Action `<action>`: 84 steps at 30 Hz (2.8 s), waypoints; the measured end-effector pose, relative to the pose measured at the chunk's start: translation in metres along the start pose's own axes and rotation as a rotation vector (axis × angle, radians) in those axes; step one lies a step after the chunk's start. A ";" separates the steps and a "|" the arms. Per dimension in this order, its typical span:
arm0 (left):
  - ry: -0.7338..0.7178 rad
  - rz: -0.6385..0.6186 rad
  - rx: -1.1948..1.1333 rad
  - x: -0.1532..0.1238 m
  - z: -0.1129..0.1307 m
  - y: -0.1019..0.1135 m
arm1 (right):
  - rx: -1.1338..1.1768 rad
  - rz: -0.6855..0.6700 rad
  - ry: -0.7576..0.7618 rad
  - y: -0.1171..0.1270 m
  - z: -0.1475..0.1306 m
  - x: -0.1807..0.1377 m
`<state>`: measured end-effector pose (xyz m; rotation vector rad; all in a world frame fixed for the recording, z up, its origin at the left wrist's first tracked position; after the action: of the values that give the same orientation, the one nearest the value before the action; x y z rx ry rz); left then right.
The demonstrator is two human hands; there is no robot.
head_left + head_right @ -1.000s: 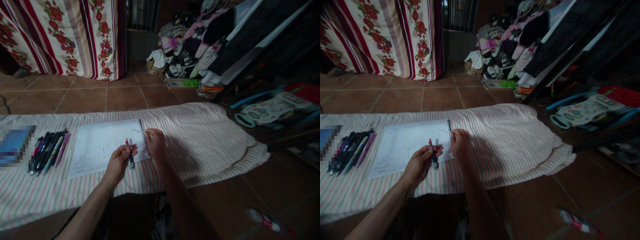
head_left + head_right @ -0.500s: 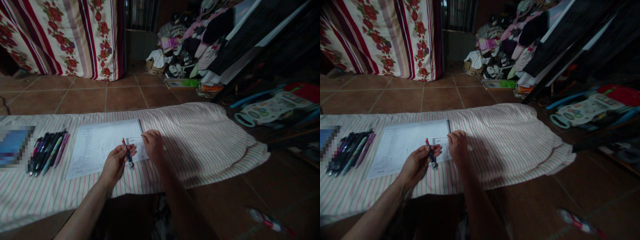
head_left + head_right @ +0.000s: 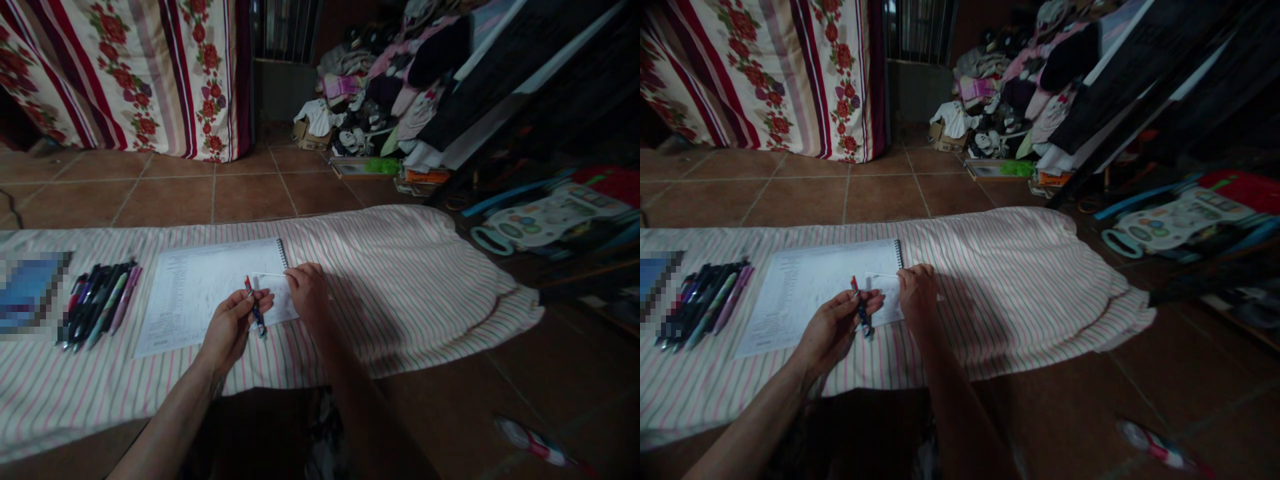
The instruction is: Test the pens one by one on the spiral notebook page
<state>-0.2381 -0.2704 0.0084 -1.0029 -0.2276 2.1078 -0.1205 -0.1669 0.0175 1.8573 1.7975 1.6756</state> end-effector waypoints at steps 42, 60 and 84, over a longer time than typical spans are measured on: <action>-0.061 -0.027 0.064 0.003 0.008 0.007 | 0.004 -0.022 -0.015 0.000 -0.002 0.002; -0.097 -0.056 0.090 0.006 0.012 0.010 | 0.119 0.030 -0.100 0.011 -0.004 0.013; -0.589 -0.006 0.599 0.000 0.047 0.017 | 1.259 0.018 -0.887 0.016 0.000 0.019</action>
<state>-0.2817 -0.2743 0.0318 -0.0253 0.1168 2.2151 -0.1150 -0.1579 0.0394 2.2466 2.3738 -0.6116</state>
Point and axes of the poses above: each hand's wrist, its own x-axis towards the middle knuckle, its own y-axis out of the back of the hand, z = x × y, the point moved 6 cm from there along x, towards the middle knuckle, and after that the axes turned 10 degrees about z, right-handed, at the moved point
